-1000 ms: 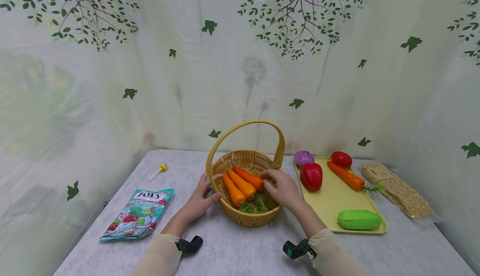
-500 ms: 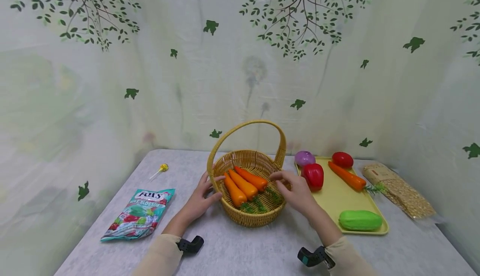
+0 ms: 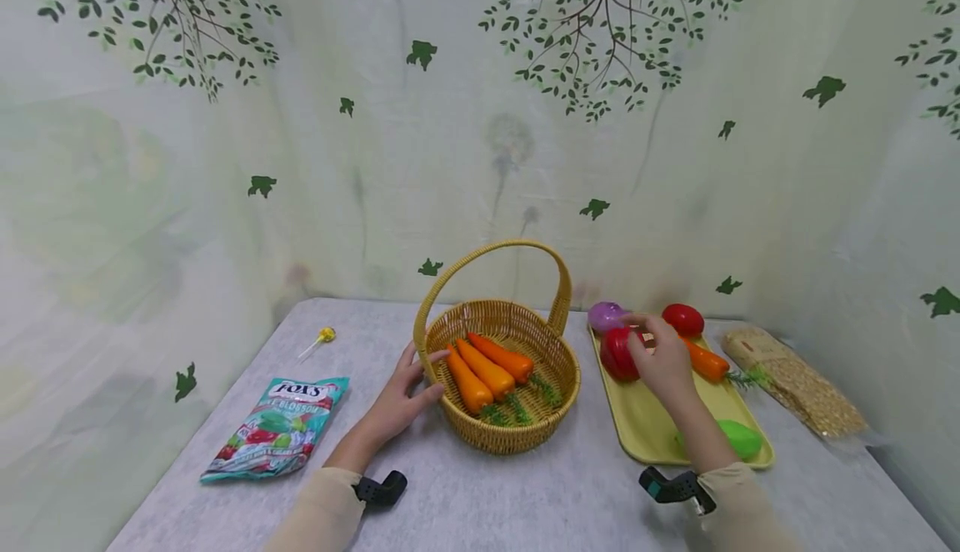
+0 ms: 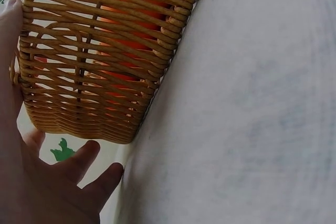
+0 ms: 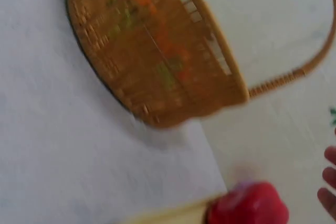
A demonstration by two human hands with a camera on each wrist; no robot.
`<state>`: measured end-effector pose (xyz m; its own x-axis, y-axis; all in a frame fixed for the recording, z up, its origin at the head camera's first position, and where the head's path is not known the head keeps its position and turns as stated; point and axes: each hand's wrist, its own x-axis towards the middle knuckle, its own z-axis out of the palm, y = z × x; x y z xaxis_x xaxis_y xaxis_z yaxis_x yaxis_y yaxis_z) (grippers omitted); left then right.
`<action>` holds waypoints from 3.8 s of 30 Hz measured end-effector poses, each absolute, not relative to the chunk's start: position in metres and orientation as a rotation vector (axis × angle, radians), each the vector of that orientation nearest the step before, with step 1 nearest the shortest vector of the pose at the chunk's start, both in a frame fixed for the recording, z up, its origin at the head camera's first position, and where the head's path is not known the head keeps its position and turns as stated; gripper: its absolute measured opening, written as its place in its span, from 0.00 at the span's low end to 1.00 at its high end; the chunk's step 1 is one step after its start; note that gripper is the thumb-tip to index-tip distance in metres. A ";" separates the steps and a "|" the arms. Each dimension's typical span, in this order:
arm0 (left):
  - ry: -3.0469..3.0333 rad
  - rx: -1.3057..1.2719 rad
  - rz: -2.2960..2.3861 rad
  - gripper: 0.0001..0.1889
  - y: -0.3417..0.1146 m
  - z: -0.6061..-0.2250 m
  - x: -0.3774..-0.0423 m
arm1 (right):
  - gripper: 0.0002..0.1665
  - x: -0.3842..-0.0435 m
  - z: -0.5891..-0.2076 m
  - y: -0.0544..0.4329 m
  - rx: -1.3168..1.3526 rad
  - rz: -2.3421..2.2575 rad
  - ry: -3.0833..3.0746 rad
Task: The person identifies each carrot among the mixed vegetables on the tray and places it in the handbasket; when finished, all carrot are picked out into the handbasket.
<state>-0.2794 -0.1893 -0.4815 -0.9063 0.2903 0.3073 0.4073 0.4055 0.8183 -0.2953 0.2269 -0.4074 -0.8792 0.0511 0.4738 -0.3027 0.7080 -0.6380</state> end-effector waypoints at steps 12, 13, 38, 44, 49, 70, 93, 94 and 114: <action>-2.557 -0.603 -1.554 0.26 -0.190 -0.483 -0.277 | 0.27 -0.319 -0.428 0.314 -0.066 0.724 -2.779; -2.551 -0.605 -1.551 0.26 -0.191 -0.483 -0.277 | 0.27 -0.319 -0.429 0.318 -0.060 0.676 -2.801; -2.508 -0.643 -1.563 0.26 -0.190 -0.487 -0.280 | 0.38 -0.308 -0.428 0.321 0.176 0.764 -3.214; -2.511 -0.623 -1.574 0.26 -0.190 -0.486 -0.280 | 0.38 -0.306 -0.428 0.313 0.133 0.833 -3.199; -2.530 -0.607 -1.560 0.25 -0.190 -0.485 -0.280 | 0.33 -0.305 -0.430 0.309 0.119 0.878 -3.144; -2.529 -0.613 -1.570 0.26 -0.183 -0.483 -0.280 | 0.31 -0.298 -0.435 0.298 -0.065 1.018 -3.055; -2.504 -0.651 -1.561 0.26 -0.189 -0.480 -0.278 | 0.31 -0.298 -0.429 0.290 -0.083 1.097 -2.939; -2.504 -0.656 -1.558 0.26 -0.189 -0.480 -0.278 | 0.31 -0.298 -0.428 0.290 -0.090 1.103 -2.935; -2.497 -0.671 -1.552 0.26 -0.189 -0.483 -0.279 | 0.31 -0.292 -0.417 0.285 -0.053 1.313 -2.788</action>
<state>-0.2792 -0.1886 -0.4827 -0.8936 0.3024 0.3317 0.4313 0.3737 0.8211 -0.2917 0.2853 -0.4169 -0.9977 0.0560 0.0389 0.0057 0.6370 -0.7708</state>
